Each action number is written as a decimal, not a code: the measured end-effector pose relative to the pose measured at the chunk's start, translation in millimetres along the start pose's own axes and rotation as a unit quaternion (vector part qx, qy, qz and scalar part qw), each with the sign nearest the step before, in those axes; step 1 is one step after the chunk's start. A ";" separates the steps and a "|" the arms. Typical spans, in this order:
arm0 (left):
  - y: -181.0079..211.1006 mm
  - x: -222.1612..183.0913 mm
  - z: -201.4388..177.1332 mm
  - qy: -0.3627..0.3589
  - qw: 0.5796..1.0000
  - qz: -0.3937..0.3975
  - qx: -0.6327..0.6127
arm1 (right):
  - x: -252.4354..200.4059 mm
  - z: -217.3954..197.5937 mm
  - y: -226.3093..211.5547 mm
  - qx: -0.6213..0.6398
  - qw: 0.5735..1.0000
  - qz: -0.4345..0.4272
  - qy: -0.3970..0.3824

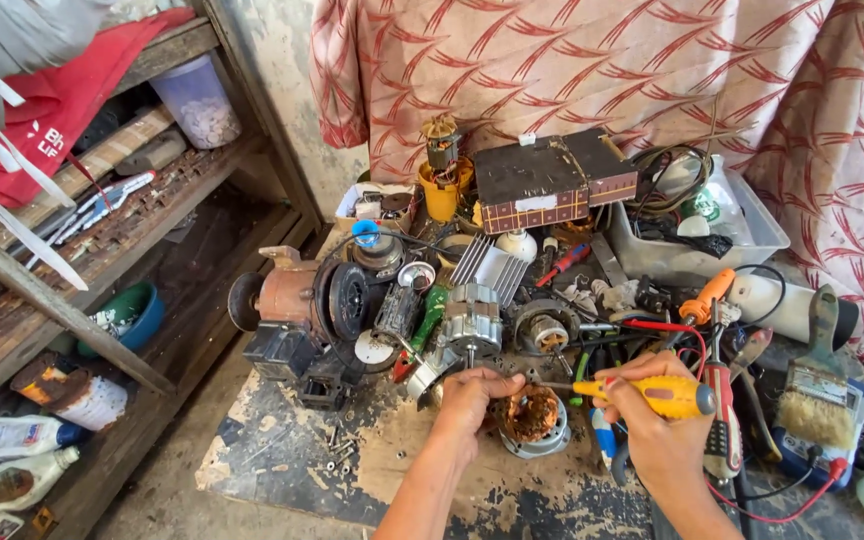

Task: Inspecting and repairing the internal copper windings of an electric motor using a screwdriver

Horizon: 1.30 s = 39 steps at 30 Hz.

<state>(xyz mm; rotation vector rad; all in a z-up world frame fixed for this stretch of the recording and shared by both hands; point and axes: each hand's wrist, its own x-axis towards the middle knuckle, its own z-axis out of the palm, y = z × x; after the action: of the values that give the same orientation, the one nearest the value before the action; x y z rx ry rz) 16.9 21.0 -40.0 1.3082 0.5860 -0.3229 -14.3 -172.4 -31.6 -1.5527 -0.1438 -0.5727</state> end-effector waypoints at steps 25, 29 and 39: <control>5.6 -13.9 2.2 -0.005 0.999 -0.013 0.029 | -23.5 5.1 -0.2 0.014 0.998 -0.019 0.058; -0.5 -0.7 1.0 -0.007 1.000 -0.003 -0.004 | -22.9 7.3 -4.7 0.006 0.999 -0.033 0.043; 2.1 -2.0 2.3 0.012 1.000 -0.007 -0.023 | -22.3 13.8 -0.5 0.039 0.993 0.103 -0.035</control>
<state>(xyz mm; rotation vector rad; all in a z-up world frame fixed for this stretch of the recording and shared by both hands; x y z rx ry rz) 16.9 19.1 -36.8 1.2657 0.6204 -0.3048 -30.1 -153.4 -40.4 -1.4917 -0.0566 -0.3463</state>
